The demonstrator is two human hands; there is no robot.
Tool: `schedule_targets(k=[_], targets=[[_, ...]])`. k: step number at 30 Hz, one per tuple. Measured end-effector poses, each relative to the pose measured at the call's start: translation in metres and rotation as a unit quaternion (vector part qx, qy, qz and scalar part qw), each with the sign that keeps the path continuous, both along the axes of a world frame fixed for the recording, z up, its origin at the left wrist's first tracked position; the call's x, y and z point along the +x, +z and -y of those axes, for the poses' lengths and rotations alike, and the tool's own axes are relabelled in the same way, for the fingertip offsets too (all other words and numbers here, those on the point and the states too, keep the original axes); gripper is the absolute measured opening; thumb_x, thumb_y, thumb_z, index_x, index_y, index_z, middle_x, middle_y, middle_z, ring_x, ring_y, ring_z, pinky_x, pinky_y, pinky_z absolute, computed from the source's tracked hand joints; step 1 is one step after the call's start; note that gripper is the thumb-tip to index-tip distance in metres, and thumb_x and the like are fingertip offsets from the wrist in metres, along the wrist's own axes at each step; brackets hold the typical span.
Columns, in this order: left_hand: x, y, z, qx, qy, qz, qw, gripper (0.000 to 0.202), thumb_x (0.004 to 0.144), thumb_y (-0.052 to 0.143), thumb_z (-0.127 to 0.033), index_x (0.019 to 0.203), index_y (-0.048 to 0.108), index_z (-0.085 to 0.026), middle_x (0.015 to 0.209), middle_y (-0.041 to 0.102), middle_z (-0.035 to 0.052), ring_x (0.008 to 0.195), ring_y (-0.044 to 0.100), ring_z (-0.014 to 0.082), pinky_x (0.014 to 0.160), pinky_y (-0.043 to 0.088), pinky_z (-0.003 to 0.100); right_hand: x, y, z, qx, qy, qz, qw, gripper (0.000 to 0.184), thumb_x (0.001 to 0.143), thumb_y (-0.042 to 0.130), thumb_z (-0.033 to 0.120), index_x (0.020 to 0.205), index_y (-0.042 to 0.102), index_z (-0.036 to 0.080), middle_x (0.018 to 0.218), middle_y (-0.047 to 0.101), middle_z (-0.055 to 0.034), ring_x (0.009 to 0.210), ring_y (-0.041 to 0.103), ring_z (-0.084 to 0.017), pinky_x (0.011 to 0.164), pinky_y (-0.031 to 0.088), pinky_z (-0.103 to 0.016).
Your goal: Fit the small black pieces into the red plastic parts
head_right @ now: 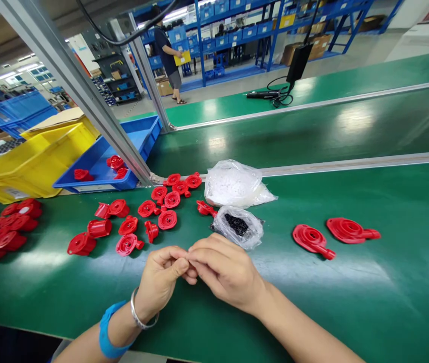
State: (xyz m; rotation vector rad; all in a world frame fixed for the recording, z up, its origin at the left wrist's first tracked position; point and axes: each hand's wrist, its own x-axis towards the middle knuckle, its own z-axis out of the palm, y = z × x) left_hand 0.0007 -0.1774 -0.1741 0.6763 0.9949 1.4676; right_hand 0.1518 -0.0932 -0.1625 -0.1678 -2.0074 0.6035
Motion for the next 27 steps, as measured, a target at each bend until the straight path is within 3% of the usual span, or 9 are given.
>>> schedule_targets(k=[3, 10, 15, 20, 23, 27], targets=[[0.000, 0.000, 0.001, -0.006, 0.003, -0.001, 1.000, 0.021, 0.072, 0.082, -0.029, 0.078, 0.072, -0.012, 0.064, 0.074, 0.0034, 0.057, 0.071, 0.0142, 0.055, 0.061, 0.021, 0.003, 0.000, -0.005, -0.036, 0.003, 0.003, 0.999, 0.023, 0.084, 0.062, 0.003, 0.104, 0.064, 0.015, 0.092, 0.071, -0.0091, 0.085, 0.068, -0.016, 0.074, 0.059, -0.028], [-0.001, -0.002, -0.001, -0.030, 0.007, -0.011, 0.999, 0.025, 0.071, 0.083, -0.031, 0.078, 0.070, -0.011, 0.064, 0.073, 0.0032, 0.057, 0.070, 0.0139, 0.054, 0.061, 0.021, 0.009, 0.000, -0.012, -0.010, -0.016, 0.019, 1.000, 0.021, 0.084, 0.062, 0.004, 0.101, 0.067, 0.016, 0.090, 0.073, -0.0074, 0.082, 0.070, -0.016, 0.074, 0.060, -0.025], [-0.011, 0.001, -0.007, -0.053, 0.082, -0.007, 0.995, 0.029, 0.068, 0.084, -0.035, 0.079, 0.068, -0.014, 0.065, 0.070, -0.0002, 0.058, 0.070, 0.0135, 0.051, 0.059, 0.021, 0.029, 0.008, -0.026, -0.046, -0.104, 0.106, 0.988, 0.012, 0.084, 0.064, 0.010, 0.092, 0.069, 0.019, 0.088, 0.073, -0.0028, 0.082, 0.069, -0.015, 0.076, 0.056, -0.024], [-0.026, 0.008, -0.012, -0.044, 0.144, -0.017, 0.988, 0.029, 0.066, 0.085, -0.035, 0.079, 0.068, -0.015, 0.067, 0.068, -0.0017, 0.058, 0.067, 0.0110, 0.051, 0.056, 0.019, 0.047, 0.023, -0.030, -0.095, -0.148, 0.171, 0.969, 0.008, 0.086, 0.062, 0.016, 0.087, 0.069, 0.019, 0.082, 0.072, -0.0007, 0.071, 0.066, -0.012, 0.063, 0.052, -0.021], [-0.031, 0.009, -0.012, -0.039, 0.155, -0.029, 0.987, 0.028, 0.066, 0.084, -0.035, 0.079, 0.068, -0.016, 0.067, 0.068, -0.0017, 0.058, 0.066, 0.0100, 0.053, 0.054, 0.018, 0.042, 0.021, -0.025, -0.110, -0.137, 0.222, 0.959, 0.010, 0.088, 0.059, 0.019, 0.087, 0.069, 0.020, 0.081, 0.070, -0.0004, 0.068, 0.063, -0.011, 0.062, 0.049, -0.022], [-0.034, 0.006, -0.013, -0.044, 0.163, -0.047, 0.985, 0.025, 0.069, 0.082, -0.034, 0.079, 0.068, -0.016, 0.068, 0.067, -0.0023, 0.058, 0.065, 0.0091, 0.056, 0.053, 0.018, 0.007, 0.009, -0.019, -0.113, -0.075, 0.318, 0.939, 0.015, 0.091, 0.052, 0.016, 0.090, 0.067, 0.017, 0.085, 0.068, -0.0029, 0.077, 0.063, -0.013, 0.073, 0.047, -0.024]])
